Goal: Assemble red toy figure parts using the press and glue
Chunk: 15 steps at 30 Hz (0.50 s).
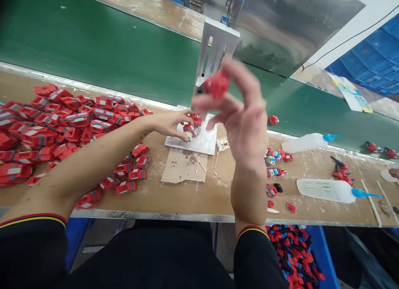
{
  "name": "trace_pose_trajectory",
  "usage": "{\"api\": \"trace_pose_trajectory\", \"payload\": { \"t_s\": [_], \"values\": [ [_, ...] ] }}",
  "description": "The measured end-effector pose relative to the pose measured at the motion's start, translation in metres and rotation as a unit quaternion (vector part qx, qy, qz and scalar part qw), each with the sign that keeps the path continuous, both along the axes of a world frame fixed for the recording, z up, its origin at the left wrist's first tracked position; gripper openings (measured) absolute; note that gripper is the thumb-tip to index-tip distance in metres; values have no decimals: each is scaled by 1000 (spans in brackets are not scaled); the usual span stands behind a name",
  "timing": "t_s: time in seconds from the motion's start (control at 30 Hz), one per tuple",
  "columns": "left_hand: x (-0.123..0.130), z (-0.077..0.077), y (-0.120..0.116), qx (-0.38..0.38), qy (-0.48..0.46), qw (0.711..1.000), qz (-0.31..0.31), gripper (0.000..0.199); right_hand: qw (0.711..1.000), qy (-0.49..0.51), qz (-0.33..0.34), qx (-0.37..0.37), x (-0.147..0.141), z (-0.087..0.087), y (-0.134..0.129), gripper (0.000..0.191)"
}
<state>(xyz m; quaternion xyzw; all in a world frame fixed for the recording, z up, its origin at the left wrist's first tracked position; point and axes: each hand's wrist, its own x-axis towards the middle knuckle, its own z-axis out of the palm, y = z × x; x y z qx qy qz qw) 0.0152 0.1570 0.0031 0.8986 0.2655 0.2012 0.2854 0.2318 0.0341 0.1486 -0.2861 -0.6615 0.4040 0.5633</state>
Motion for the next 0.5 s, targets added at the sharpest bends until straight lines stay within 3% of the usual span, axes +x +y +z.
{"api": "trace_pose_trajectory", "payload": {
  "t_s": [0.13,0.23,0.33,0.37,0.43,0.5],
  "values": [
    [-13,2,-1,-60,-19,998,-12,60,997,0,-53,-55,-14,51,51,45],
    [-33,7,-12,-91,-97,991,-15,54,995,-12,-86,-39,-14,55,62,51],
    [-58,11,-33,-158,-172,972,-22,63,997,-6,-65,51,-4,23,43,29],
    [-65,13,-42,-177,-187,966,-21,67,995,-5,-61,77,0,6,33,36],
    [-74,15,-60,-207,-205,957,-15,74,990,-35,-66,117,7,-32,14,31],
    [-75,18,-75,-225,-226,948,-3,80,988,-108,-51,101,8,-70,-2,33]
  ]
}}
